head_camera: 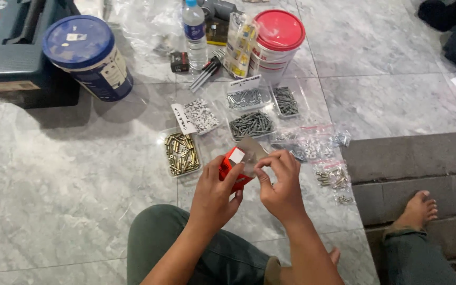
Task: Sorting and bagging small metal screws and bolts into plastic bags while sitting on the floor.
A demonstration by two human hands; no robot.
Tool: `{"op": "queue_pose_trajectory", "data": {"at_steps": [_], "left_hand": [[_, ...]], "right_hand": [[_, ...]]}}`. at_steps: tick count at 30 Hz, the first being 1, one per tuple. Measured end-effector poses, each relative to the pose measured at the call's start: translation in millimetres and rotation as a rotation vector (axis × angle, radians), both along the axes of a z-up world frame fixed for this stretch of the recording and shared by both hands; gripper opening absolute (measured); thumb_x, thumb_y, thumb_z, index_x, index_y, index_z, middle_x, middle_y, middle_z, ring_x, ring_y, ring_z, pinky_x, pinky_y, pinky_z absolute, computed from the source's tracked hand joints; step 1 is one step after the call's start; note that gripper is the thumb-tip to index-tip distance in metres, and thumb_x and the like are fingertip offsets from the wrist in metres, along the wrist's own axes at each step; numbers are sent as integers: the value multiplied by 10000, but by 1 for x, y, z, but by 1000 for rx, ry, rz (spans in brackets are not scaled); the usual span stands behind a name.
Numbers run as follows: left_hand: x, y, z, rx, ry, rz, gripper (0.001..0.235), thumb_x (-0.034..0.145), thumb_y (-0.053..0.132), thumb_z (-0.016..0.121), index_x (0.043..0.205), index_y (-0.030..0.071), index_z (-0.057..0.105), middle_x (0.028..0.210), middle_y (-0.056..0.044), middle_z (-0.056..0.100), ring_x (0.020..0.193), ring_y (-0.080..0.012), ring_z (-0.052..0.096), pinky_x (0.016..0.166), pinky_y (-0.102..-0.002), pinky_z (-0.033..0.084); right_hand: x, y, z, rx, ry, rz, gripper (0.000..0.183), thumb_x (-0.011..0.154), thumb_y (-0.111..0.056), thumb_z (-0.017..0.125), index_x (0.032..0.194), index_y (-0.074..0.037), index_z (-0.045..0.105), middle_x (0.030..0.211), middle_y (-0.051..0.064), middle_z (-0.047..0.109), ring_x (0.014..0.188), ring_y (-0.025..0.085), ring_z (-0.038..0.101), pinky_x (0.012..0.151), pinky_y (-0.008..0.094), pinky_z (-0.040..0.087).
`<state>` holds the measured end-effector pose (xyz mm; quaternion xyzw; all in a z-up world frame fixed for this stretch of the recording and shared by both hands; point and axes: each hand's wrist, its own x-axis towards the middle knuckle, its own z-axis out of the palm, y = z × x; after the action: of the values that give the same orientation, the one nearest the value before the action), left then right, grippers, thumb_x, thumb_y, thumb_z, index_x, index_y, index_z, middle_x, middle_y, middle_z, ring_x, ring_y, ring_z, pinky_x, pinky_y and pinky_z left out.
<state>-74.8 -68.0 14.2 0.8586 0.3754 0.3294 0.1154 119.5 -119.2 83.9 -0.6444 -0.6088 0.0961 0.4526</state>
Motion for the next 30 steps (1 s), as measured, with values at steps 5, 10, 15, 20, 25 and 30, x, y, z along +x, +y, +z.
{"op": "queue_pose_trajectory", "data": {"at_steps": [5, 10, 15, 20, 25, 30], "left_hand": [[13, -8, 16, -77, -11, -19, 872, 780, 174, 1011, 1578, 216, 659, 1484, -316, 572, 1371, -557, 665, 1107, -606, 606], [10, -6, 19, -56, -17, -10, 842, 749, 165, 999, 1534, 172, 693, 1485, -327, 572, 1363, -573, 657, 1116, -625, 593], [-33, 14, 16, -13, -10, 92, 876, 698, 182, 986, 1533, 168, 720, 1483, -358, 590, 1311, -593, 682, 1079, -637, 598], [-101, 45, 30, 51, 19, 316, 1010, 706, 109, 958, 1645, 85, 586, 1444, -393, 602, 1250, -639, 696, 1005, -681, 609], [-134, 76, 6, 21, 7, 552, 1184, 732, 96, 934, 1788, 54, 400, 1480, -360, 608, 1214, -623, 714, 923, -716, 628], [-144, 102, -38, -289, 81, 709, 1051, 882, 239, 840, 1783, 144, 307, 1502, -232, 549, 1150, -561, 649, 766, -719, 596]], "right_hand": [[11, -4, 13, 81, 275, -15, 183, 1208, -199, 653, 1036, -135, 648, 1140, 63, 706, 1006, 235, 677, 951, 374, 458], [10, -8, 37, 143, 490, -37, 158, 1212, -224, 618, 1087, -128, 604, 1370, 109, 739, 1012, 95, 571, 937, 282, 412], [-4, -11, 49, 172, 588, -37, 160, 1214, -205, 607, 1090, -106, 585, 1474, 159, 687, 1017, 102, 555, 925, 295, 423], [-4, -8, 21, 119, 603, -45, 133, 1189, -171, 670, 1119, -61, 647, 1292, 150, 738, 968, 110, 593, 919, 287, 458], [-8, -1, -16, 39, 602, 0, 96, 1179, -123, 726, 1164, -29, 708, 1028, 120, 783, 893, 134, 662, 890, 295, 533], [-31, 5, -14, -314, 587, -62, 306, 1129, -208, 729, 1394, -67, 792, 1036, 69, 779, 990, 186, 771, 998, 371, 682]]}}
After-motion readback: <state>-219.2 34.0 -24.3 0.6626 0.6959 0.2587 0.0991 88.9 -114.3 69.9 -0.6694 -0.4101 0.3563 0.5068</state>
